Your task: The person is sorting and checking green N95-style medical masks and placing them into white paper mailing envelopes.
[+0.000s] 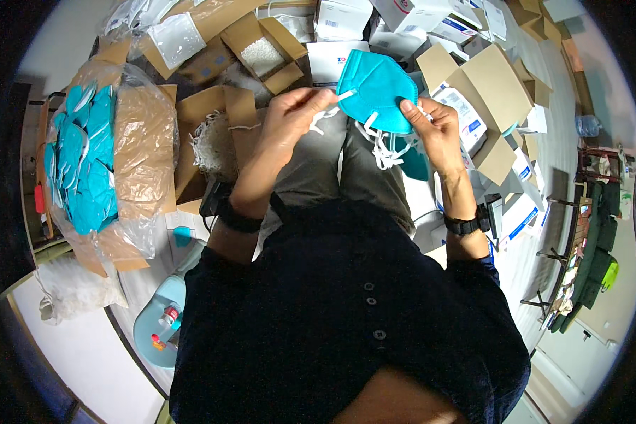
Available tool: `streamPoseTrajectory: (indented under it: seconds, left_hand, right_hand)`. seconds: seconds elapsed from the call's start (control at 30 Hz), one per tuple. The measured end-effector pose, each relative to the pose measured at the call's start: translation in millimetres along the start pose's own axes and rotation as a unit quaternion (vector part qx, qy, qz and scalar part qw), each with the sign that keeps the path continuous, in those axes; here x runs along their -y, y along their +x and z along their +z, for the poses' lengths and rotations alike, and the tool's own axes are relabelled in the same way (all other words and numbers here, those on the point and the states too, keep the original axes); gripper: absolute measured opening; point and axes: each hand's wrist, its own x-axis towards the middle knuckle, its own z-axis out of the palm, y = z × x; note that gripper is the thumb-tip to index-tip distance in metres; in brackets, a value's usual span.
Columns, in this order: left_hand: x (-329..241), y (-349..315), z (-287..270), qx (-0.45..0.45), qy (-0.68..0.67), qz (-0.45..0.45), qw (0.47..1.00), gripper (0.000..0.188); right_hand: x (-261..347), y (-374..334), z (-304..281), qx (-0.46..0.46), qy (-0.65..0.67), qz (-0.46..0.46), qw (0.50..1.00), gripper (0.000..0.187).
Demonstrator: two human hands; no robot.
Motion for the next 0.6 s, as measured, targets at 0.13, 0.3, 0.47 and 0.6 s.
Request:
streamPoseTrajectory:
  seconds: [0.13, 0.3, 0.47, 0.6]
  left_hand:
    - [11, 8, 4, -0.036, 0.038, 0.077, 0.996, 0.019]
    - [17, 15, 6, 0.043, 0.047, 0.035, 0.997, 0.02]
    - [17, 13, 8, 0.055, 0.032, 0.007, 0.998, 0.023]
    - [23, 13, 24, 0.06, -0.033, -0.014, 0.998, 0.023]
  right_hand:
    - [3, 0, 1, 0.003, 0.043, 0.034, 0.998, 0.026]
    - [3, 3, -1, 0.002, 0.052, 0.029, 0.998, 0.026]
    - [0, 6, 1, -0.049, 0.046, 0.055, 0.996, 0.029]
    - [-8, 9, 3, -0.075, 0.076, 0.085, 0.991, 0.031]
